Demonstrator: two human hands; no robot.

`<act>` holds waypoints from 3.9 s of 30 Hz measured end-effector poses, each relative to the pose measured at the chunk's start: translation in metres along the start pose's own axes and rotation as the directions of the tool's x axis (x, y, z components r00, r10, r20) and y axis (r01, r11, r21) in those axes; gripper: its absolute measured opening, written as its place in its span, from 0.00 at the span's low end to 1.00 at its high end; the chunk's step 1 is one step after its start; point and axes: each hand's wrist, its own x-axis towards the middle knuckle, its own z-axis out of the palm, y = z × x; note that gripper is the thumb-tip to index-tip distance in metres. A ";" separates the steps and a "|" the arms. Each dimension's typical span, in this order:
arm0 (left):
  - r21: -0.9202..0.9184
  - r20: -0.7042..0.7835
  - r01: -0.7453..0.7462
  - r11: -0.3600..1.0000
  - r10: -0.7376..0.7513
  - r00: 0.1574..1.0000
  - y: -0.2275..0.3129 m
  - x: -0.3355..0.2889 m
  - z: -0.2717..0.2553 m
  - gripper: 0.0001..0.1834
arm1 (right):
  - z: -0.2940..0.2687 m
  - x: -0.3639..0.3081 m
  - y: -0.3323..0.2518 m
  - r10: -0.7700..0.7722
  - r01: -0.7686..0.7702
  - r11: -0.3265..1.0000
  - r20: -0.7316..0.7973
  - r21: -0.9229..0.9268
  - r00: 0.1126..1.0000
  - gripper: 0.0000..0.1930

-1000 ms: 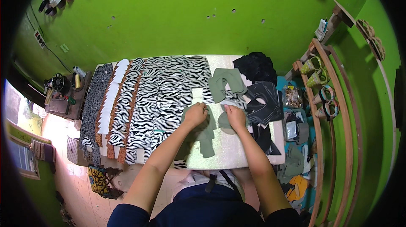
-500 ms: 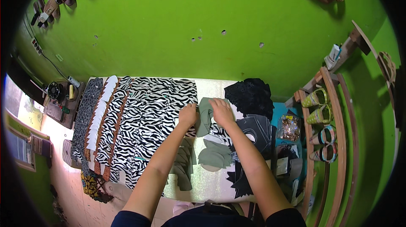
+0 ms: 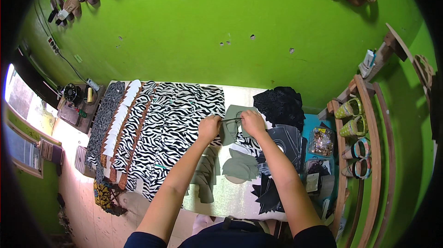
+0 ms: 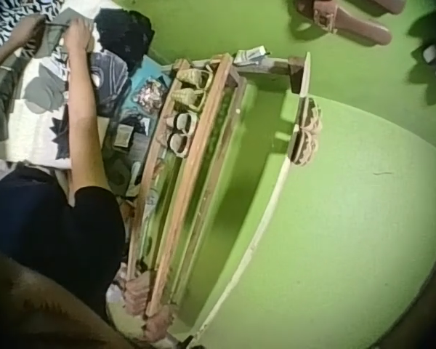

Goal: Organize and stack various pre-cut fabric and leather components for shoe manufacturing.

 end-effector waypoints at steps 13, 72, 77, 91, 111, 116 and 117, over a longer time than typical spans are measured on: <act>-0.077 0.024 -0.122 0.990 0.124 0.992 0.013 -0.103 -0.078 0.09 | -0.081 -0.093 -0.115 0.205 -0.205 0.956 0.023 0.210 0.978 0.08; -0.298 0.271 0.132 0.945 -0.049 0.961 0.060 -0.160 0.023 0.32 | -0.015 -0.204 -0.076 0.276 -0.307 0.783 0.139 0.542 0.951 0.10; -0.343 0.081 -0.087 0.935 0.122 0.989 0.052 -0.156 0.003 0.24 | -0.021 -0.205 -0.074 0.296 -0.414 0.605 0.291 0.680 0.910 0.09; -0.392 0.568 0.178 0.902 0.085 0.819 0.020 -0.213 -0.015 0.12 | -0.046 -0.257 -0.145 0.314 -0.396 0.836 0.261 0.379 0.913 0.11; -0.002 0.550 0.032 0.999 -0.026 0.835 0.028 -0.227 0.008 0.13 | -0.020 -0.274 -0.140 0.463 -0.519 0.850 0.344 0.089 0.817 0.11; 0.056 0.530 0.061 0.997 -0.081 0.844 0.037 -0.225 0.004 0.14 | -0.019 -0.275 -0.144 0.450 -0.497 0.865 0.326 0.075 0.832 0.10; 0.060 0.531 0.065 0.996 -0.087 0.843 0.038 -0.224 0.004 0.14 | -0.017 -0.276 -0.143 0.450 -0.494 0.866 0.310 0.078 0.838 0.10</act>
